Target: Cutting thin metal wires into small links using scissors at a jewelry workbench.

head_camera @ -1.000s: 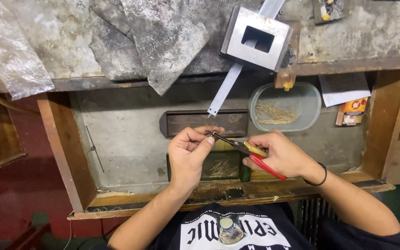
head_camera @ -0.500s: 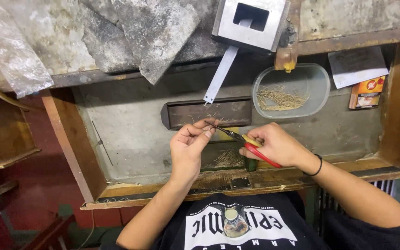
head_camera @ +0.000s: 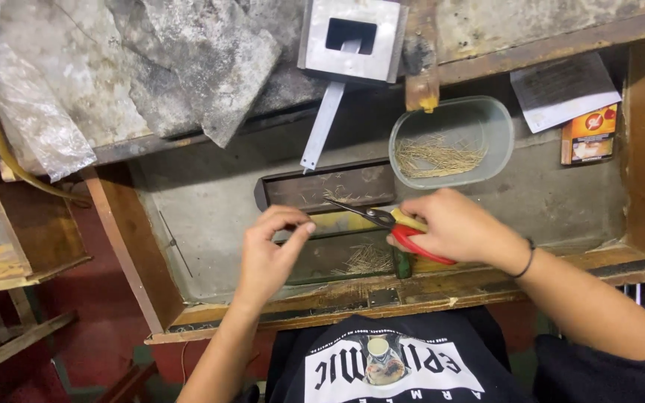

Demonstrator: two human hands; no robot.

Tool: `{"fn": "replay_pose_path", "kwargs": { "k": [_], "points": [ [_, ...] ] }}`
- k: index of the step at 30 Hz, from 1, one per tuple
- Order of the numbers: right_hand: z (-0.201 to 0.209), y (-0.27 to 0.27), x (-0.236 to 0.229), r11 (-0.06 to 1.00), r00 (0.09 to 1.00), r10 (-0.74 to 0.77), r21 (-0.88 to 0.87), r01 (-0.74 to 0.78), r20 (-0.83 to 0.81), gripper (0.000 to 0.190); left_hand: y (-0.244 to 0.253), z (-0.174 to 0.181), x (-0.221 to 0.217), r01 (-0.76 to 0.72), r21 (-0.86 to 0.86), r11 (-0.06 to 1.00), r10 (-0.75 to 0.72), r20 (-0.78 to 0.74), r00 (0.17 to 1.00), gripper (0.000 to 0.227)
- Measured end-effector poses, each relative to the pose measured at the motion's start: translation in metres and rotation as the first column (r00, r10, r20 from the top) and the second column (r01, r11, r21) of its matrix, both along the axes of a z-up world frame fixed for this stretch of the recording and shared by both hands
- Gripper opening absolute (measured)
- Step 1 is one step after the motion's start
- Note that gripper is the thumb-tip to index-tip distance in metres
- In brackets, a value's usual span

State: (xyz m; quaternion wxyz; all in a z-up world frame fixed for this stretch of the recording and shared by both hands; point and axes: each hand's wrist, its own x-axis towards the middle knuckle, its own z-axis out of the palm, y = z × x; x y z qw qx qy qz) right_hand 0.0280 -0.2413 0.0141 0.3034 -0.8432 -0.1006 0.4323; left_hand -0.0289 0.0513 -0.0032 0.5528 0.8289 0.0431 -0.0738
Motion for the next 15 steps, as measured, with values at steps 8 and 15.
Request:
{"fn": "replay_pose_path", "kwargs": {
  "k": [8, 15],
  "points": [
    [0.023, -0.04, 0.018, 0.985, 0.959, 0.17, -0.011, -0.172, 0.226, 0.025, -0.036, 0.01, -0.012, 0.643, 0.199, 0.74, -0.56, -0.347, 0.752, 0.026],
    [0.004, -0.086, 0.024, 0.953, 0.855, 0.227, 0.075, -0.294, 0.466, 0.032, -0.071, 0.081, -0.013, 0.623, 0.248, 0.742, -0.656, 0.077, 0.751, 0.018]
  ]
}}
